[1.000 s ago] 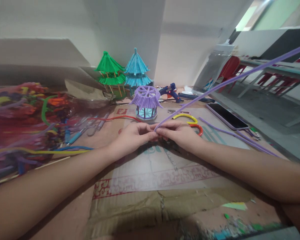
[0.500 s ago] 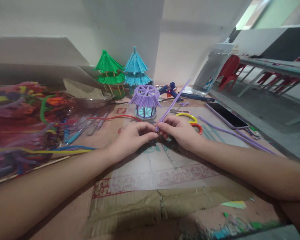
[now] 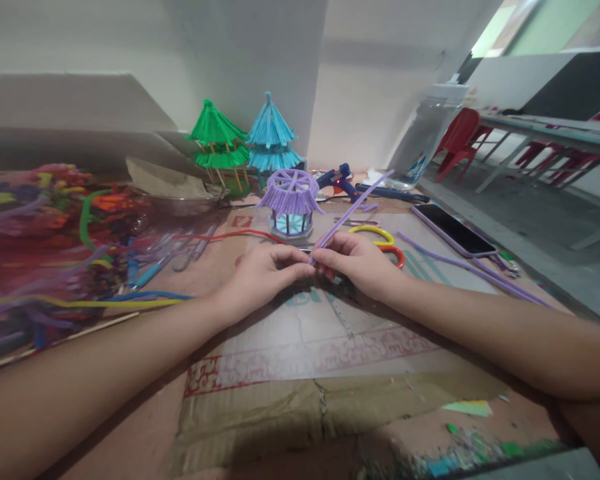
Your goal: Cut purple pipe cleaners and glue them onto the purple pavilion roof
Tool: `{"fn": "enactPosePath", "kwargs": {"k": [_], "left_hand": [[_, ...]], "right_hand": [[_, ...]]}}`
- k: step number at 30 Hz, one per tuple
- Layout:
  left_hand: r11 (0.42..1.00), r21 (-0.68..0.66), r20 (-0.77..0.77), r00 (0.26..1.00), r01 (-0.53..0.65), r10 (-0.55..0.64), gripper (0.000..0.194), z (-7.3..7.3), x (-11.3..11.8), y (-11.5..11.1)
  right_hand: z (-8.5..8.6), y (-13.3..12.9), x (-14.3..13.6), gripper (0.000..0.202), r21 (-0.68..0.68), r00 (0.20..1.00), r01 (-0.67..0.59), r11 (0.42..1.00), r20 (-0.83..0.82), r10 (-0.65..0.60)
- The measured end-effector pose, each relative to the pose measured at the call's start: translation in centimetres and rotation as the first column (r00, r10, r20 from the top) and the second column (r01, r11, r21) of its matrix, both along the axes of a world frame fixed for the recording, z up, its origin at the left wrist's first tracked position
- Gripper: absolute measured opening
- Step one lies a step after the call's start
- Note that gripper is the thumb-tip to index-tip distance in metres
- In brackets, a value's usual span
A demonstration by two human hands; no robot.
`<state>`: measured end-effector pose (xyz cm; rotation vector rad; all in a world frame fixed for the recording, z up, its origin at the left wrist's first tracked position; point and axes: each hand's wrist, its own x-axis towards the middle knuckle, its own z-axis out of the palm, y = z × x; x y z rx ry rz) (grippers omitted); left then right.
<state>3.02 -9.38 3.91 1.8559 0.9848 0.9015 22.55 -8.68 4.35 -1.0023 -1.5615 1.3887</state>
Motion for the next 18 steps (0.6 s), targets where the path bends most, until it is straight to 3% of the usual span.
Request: {"fn": "enactPosePath", "kwargs": {"k": [8, 18], "left_hand": [[1.0, -0.018, 0.003, 1.0, 0.003, -0.003, 0.021, -0.22, 0.04, 0.17], [0.996, 0.092, -0.049, 0.999, 0.002, 0.002, 0.019, 0.0, -0.01, 0.06]], "right_hand": [[0.25, 0.0, -0.22, 0.023, 0.053, 0.994, 0.061, 0.997, 0.083, -0.065], [0.33, 0.11, -0.17, 0.023, 0.067, 0.993, 0.07, 0.995, 0.094, -0.076]]}}
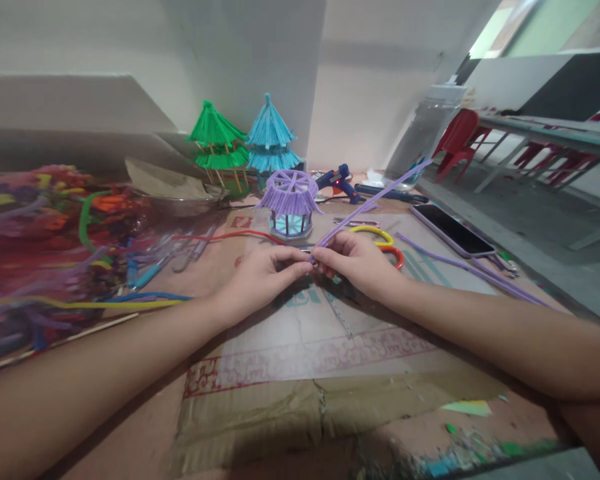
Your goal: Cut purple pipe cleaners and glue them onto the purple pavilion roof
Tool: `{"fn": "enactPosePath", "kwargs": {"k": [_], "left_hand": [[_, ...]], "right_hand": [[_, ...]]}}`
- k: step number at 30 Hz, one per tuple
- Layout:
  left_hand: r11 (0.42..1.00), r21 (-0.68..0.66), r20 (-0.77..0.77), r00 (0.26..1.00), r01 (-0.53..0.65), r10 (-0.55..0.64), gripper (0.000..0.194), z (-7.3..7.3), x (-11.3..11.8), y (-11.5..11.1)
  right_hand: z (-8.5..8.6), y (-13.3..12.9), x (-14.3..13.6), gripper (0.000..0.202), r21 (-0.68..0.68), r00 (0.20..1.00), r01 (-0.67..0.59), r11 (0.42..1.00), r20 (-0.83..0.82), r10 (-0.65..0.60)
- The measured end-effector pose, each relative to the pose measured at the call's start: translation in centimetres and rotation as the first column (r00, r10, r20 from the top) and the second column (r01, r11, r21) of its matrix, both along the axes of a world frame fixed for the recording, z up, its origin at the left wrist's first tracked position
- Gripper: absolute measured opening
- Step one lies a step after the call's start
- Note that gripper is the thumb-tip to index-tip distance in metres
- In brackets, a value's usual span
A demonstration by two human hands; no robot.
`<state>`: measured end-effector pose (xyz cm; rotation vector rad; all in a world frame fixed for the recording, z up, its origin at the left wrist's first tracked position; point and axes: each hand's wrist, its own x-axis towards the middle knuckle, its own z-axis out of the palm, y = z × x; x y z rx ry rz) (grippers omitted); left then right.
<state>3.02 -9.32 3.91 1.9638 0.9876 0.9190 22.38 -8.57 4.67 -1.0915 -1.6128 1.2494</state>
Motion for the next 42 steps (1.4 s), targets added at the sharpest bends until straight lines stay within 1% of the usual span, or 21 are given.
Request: {"fn": "enactPosePath", "kwargs": {"k": [4, 8, 10, 13, 18, 23, 27, 32, 38, 42], "left_hand": [[0.999, -0.034, 0.031, 0.999, 0.009, -0.008, 0.019, 0.1, -0.03, -0.05], [0.999, -0.048, 0.05, 0.999, 0.012, -0.01, 0.018, 0.14, -0.1, 0.0], [0.999, -0.047, 0.05, 0.999, 0.012, -0.009, 0.017, 0.17, -0.12, 0.02], [0.999, -0.043, 0.044, 0.999, 0.015, -0.013, 0.017, 0.2, -0.12, 0.01], [1.0, 0.006, -0.008, 1.0, -0.008, 0.008, 0.019, 0.25, -0.03, 0.0], [0.999, 0.039, -0.009, 1.0, 0.003, -0.003, 0.019, 0.44, -0.07, -0.03], [0.999, 0.018, 0.013, 1.0, 0.027, -0.027, 0.017, 0.48, -0.21, -0.07], [1.0, -0.008, 0.024, 1.0, 0.019, -0.018, 0.011, 0.37, -0.23, -0.07], [0.999, -0.016, 0.056, 0.997, 0.051, -0.05, 0.016, 0.34, -0.14, 0.0], [0.996, -0.046, 0.079, 0.994, 0.073, -0.069, 0.017, 0.02, -0.21, 0.19]], "right_hand": [[-0.22, 0.09, 0.06, 0.028, -0.052, 0.998, -0.053, 0.997, -0.043, 0.051], [-0.33, 0.05, 0.14, 0.027, -0.082, 0.995, -0.087, 0.993, -0.059, 0.082], [-0.38, 0.02, 0.15, 0.027, -0.079, 0.995, -0.082, 0.994, -0.066, 0.076], [-0.46, 0.04, 0.13, 0.025, -0.067, 0.997, -0.067, 0.995, -0.036, 0.065], [-0.46, 0.05, 0.09, 0.022, -0.046, 0.998, -0.056, 0.997, -0.004, 0.056], [-0.22, -0.09, 0.12, 0.019, -0.05, 0.997, -0.061, 0.997, -0.039, 0.059], [-0.2, -0.15, 0.15, 0.02, -0.05, 0.996, -0.074, 0.996, -0.055, 0.072], [-0.25, -0.16, 0.11, 0.021, -0.052, 0.994, -0.08, 0.995, -0.082, 0.075], [-0.22, -0.22, 0.12, 0.021, -0.057, 0.991, -0.105, 0.993, -0.095, 0.099], [-0.28, -0.25, 0.16, 0.02, -0.048, 0.992, -0.11, 0.993, -0.06, 0.107]]}}
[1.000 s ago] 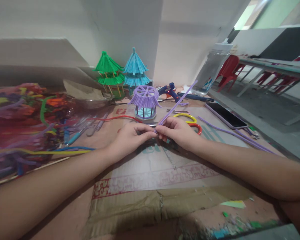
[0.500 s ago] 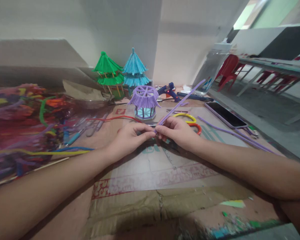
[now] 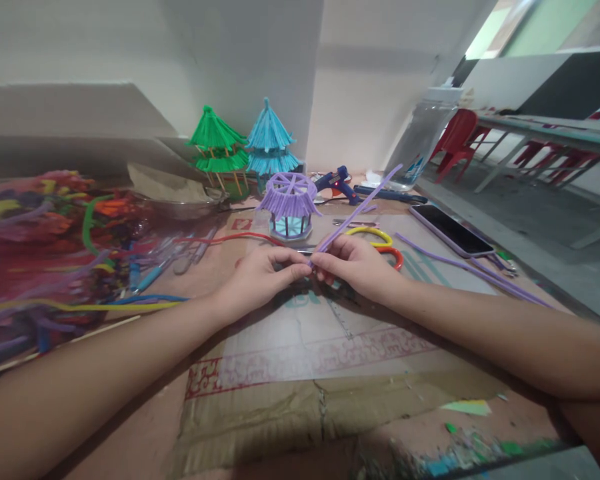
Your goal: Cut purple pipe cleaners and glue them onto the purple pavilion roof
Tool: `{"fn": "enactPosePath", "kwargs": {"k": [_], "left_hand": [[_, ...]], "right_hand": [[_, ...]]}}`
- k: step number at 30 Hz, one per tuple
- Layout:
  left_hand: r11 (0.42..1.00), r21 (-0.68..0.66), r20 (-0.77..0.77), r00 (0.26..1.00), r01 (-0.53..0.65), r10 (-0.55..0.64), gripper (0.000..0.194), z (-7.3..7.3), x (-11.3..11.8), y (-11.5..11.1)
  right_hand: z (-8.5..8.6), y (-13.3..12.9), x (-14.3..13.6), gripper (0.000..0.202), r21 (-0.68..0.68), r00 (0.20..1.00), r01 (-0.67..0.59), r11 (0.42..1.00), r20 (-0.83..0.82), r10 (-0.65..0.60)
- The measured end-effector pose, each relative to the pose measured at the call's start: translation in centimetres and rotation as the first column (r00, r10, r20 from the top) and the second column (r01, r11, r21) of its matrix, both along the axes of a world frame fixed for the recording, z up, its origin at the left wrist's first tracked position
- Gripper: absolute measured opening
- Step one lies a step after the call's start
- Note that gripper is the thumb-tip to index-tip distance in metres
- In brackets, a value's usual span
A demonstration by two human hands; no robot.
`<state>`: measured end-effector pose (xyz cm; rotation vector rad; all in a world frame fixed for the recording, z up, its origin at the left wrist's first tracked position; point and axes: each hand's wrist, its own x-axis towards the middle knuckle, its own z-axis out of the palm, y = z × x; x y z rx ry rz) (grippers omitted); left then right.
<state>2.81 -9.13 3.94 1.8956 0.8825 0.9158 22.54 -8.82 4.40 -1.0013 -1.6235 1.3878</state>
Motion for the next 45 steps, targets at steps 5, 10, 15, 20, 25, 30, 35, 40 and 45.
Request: {"fn": "enactPosePath", "kwargs": {"k": [5, 10, 15, 20, 25, 30, 35, 40, 45], "left_hand": [[1.0, 0.007, -0.04, 0.999, -0.001, 0.001, 0.022, -0.5, -0.1, 0.3], [0.995, 0.096, -0.147, 0.988, -0.032, 0.046, 0.025, -0.5, 0.0, 0.2], [0.991, 0.116, -0.162, 0.983, -0.065, 0.083, 0.028, -0.4, 0.1, 0.0], [0.989, 0.114, -0.181, 0.977, -0.094, 0.113, 0.029, -0.3, 0.1, 0.0], [0.989, 0.093, -0.164, 0.978, -0.115, 0.129, 0.027, -0.3, 0.0, 0.0], [0.991, 0.102, -0.161, 0.982, -0.081, 0.097, 0.027, -0.2, 0.0, 0.0], [0.993, 0.096, -0.181, 0.98, -0.063, 0.08, 0.026, -0.4, 0.3, 0.1], [0.991, 0.123, -0.171, 0.983, -0.046, 0.067, 0.026, -0.4, 0.3, 0.1], [0.987, 0.153, -0.179, 0.98, -0.058, 0.086, 0.025, -0.4, 0.3, 0.0]], "right_hand": [[0.2, 0.0, 0.0, 0.019, 0.07, 0.992, 0.031, 0.997, 0.119, -0.039], [0.5, -0.3, -0.1, 0.025, 0.214, 0.935, 0.103, 0.971, 0.312, -0.168], [0.5, -0.4, -0.3, 0.025, 0.218, 0.937, 0.059, 0.974, 0.325, -0.13], [0.9, 0.1, 0.2, 0.02, 0.244, 0.989, 0.055, 0.968, 0.123, -0.087], [0.2, 0.6, 0.4, 0.022, 0.148, 0.993, 0.064, 0.987, 0.092, -0.078], [-0.2, 0.6, 0.1, 0.022, 0.072, 0.997, 0.038, 0.997, 0.07, -0.043], [0.2, 0.3, -0.1, 0.022, 0.042, 0.997, 0.066, 0.997, 0.036, -0.068], [0.4, 0.0, -0.2, 0.017, 0.077, 0.987, 0.091, 0.993, 0.125, -0.101], [0.1, -0.2, -0.3, 0.016, 0.184, 0.97, 0.055, 0.981, 0.224, -0.097]]}}
